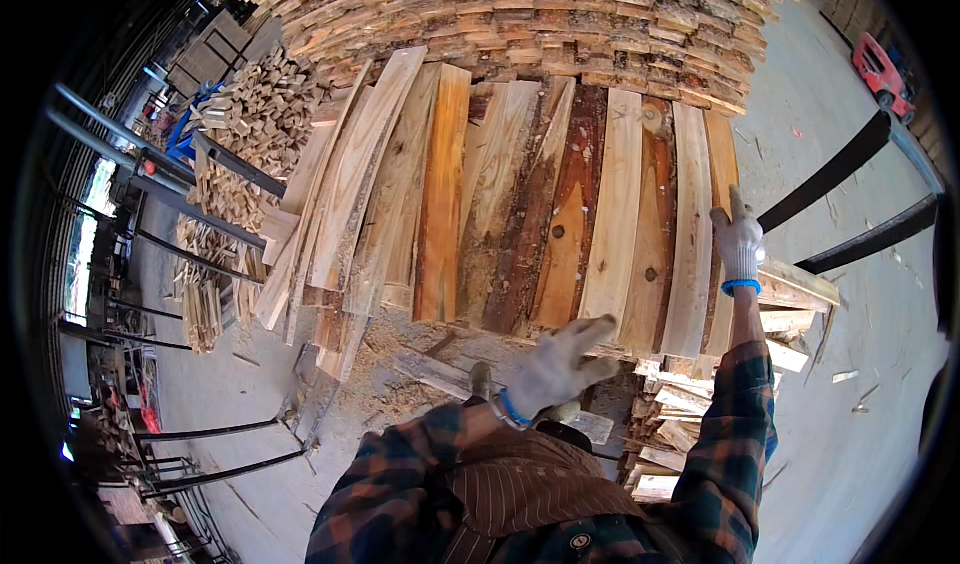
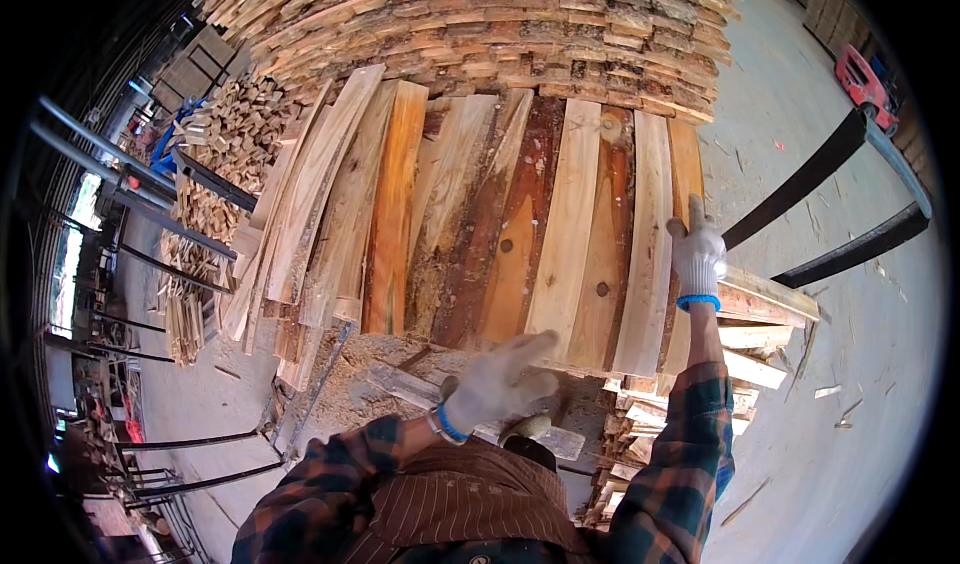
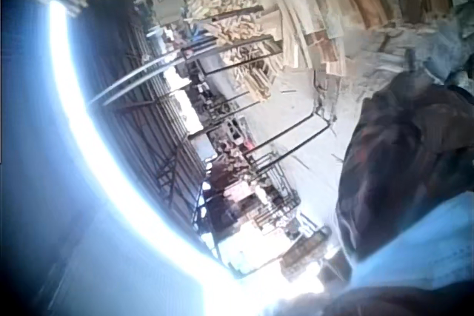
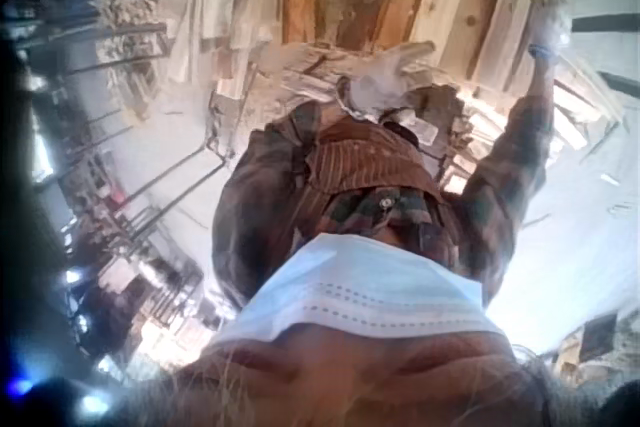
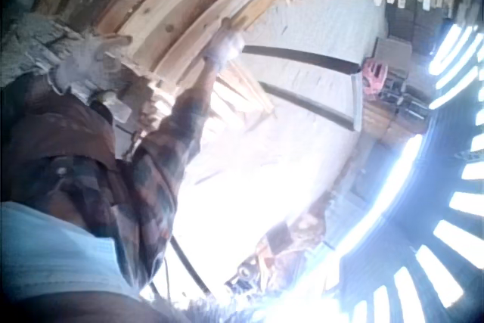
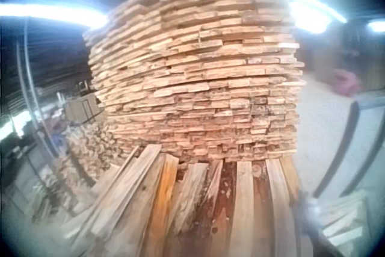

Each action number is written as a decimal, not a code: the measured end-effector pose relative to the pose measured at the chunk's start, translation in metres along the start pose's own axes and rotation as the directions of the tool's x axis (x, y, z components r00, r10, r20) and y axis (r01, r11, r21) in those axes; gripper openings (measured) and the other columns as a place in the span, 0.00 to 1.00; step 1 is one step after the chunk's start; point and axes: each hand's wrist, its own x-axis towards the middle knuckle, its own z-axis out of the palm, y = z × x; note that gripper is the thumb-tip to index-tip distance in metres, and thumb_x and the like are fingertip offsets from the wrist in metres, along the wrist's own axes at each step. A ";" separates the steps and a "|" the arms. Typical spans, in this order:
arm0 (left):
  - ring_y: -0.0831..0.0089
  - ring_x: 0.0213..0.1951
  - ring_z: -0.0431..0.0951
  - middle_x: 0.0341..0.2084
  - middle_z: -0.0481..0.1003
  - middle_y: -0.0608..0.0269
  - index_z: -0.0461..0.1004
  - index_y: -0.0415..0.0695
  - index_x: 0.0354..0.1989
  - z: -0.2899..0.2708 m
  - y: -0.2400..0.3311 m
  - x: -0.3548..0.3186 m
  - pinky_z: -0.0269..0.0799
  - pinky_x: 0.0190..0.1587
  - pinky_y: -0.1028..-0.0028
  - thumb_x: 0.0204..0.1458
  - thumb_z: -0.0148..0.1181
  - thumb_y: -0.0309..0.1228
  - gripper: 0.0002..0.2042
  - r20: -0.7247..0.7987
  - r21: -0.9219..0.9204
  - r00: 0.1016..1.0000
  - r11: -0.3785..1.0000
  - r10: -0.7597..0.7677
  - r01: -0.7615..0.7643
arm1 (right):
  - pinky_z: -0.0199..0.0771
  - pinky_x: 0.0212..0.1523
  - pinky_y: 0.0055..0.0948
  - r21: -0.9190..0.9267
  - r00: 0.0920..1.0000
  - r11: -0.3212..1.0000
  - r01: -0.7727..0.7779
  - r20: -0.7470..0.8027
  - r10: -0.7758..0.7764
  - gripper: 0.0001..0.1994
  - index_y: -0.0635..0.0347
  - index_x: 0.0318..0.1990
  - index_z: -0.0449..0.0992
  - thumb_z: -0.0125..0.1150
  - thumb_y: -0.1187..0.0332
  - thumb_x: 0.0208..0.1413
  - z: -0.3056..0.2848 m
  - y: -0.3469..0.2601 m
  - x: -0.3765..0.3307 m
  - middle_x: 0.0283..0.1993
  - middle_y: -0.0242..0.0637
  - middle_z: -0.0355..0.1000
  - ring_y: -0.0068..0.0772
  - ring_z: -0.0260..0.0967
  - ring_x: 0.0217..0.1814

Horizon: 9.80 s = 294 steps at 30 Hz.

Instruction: The person repeatedly picks up wood planks from a vertical rack and places them onto a growing horizontal stack. They handle the wood by hand, wearing gloves, and arrange the pieces to build a neat pile.

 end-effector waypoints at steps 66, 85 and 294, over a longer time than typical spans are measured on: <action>0.49 0.48 0.77 0.51 0.75 0.48 0.65 0.46 0.65 -0.334 -0.115 0.016 0.72 0.54 0.60 0.50 0.63 0.51 0.35 -0.496 0.349 0.832 0.820 -0.248 0.453 | 0.72 0.56 0.39 0.672 0.731 0.735 -0.090 0.546 -0.409 0.46 0.61 0.70 0.53 0.65 0.45 0.49 0.086 -0.435 -0.034 0.57 0.55 0.71 0.46 0.71 0.59; 0.75 0.33 0.76 0.31 0.78 0.62 0.77 0.31 0.44 -0.469 -0.166 -0.191 0.70 0.37 0.76 0.43 0.67 0.36 0.23 -0.154 -0.360 0.674 0.676 -0.723 0.643 | 0.67 0.59 0.46 0.414 0.880 0.881 0.229 0.298 -0.369 0.53 0.60 0.72 0.47 0.63 0.36 0.47 0.135 -0.504 -0.054 0.58 0.64 0.66 0.60 0.65 0.62; 0.59 0.64 0.64 0.66 0.61 0.47 0.59 0.35 0.67 -0.406 -0.169 -0.014 0.64 0.61 0.71 0.59 0.55 0.26 0.27 -0.301 -0.134 0.951 0.991 -0.064 0.024 | 0.75 0.44 0.39 0.661 0.890 0.685 -0.306 0.454 -0.040 0.20 0.62 0.43 0.81 0.67 0.59 0.46 0.056 -0.417 -0.082 0.40 0.48 0.79 0.46 0.77 0.42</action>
